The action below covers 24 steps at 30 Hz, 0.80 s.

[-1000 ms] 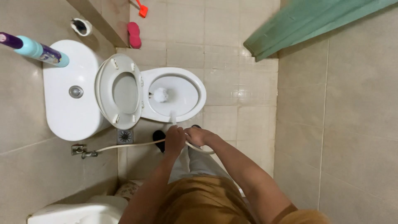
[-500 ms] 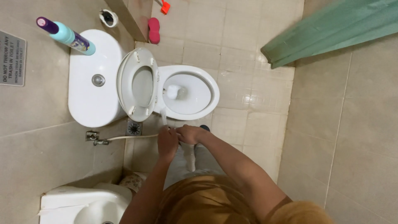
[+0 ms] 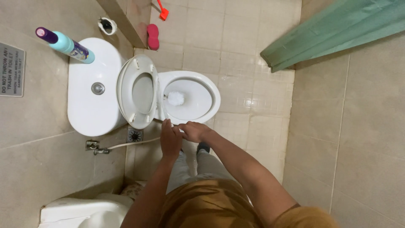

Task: The person uses a handheld bidet sprayer to rinse the toilet bowl and surrounding floor area. They then close the toilet lid and wipe the top of the tank and lid with their hands. Finally, they pick up a pink sponge and a spray bottle from a shelf.

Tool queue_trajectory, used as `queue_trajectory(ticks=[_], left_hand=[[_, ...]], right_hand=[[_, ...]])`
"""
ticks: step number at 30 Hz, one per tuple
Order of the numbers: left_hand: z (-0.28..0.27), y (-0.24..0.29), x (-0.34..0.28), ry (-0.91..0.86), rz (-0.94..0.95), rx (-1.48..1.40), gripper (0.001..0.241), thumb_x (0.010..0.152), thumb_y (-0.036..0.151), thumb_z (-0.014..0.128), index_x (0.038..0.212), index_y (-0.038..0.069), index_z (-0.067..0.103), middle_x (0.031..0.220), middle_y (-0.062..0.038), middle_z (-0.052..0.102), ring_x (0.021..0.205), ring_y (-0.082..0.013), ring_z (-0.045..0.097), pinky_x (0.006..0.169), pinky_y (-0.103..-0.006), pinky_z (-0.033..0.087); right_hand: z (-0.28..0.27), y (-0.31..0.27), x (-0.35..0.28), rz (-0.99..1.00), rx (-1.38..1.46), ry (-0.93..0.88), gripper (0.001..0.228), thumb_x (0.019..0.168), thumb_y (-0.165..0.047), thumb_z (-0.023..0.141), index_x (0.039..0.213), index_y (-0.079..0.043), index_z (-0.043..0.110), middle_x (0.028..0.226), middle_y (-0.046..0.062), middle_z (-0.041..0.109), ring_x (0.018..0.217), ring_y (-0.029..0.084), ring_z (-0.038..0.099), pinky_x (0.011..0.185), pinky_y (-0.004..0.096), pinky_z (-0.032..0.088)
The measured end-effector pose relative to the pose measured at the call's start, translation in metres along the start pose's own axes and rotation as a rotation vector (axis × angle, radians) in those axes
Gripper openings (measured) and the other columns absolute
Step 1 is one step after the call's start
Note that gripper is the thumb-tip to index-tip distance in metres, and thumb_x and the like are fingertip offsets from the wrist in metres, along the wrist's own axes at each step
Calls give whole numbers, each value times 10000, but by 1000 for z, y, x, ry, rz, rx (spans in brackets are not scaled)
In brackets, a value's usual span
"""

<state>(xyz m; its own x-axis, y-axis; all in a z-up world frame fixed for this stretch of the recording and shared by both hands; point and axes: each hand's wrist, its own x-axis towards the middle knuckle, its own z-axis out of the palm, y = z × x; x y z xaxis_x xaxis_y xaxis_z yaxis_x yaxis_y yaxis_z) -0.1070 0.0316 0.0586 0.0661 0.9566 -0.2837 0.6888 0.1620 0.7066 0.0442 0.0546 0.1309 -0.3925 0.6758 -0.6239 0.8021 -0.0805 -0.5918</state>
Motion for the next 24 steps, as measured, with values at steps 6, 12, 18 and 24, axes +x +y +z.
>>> queue_trajectory(ticks=[6,12,18,24], left_hand=[[2,17,5,25,54,-30,528,983,200,391,1394,-102,524,1507,-302,483,1344,-458,507,1107,-488,420],[21,9,13,41,223,-28,513,996,183,405,1361,-150,542,1445,-361,511,1296,-476,551,1090,-490,454],[27,34,11,-32,218,-14,482,964,141,424,1317,-149,577,1427,-354,534,1244,-483,578,1052,-483,484],[44,46,8,-150,244,-76,501,982,151,433,1335,-188,536,1413,-387,509,1263,-509,548,1055,-504,461]], right_hand=[[7,23,1,-25,32,74,326,981,-295,573,1233,-92,618,1011,213,741,1004,397,688,908,496,529],[-3,18,-15,125,72,65,336,996,-320,550,1230,-89,619,1029,183,747,1016,340,711,921,490,524],[7,36,-29,121,151,175,421,1011,-346,513,1343,-98,592,1071,190,735,1034,360,690,934,488,529],[21,59,-43,145,248,231,453,1026,-378,457,1362,-99,578,1106,188,734,1038,368,696,942,478,531]])
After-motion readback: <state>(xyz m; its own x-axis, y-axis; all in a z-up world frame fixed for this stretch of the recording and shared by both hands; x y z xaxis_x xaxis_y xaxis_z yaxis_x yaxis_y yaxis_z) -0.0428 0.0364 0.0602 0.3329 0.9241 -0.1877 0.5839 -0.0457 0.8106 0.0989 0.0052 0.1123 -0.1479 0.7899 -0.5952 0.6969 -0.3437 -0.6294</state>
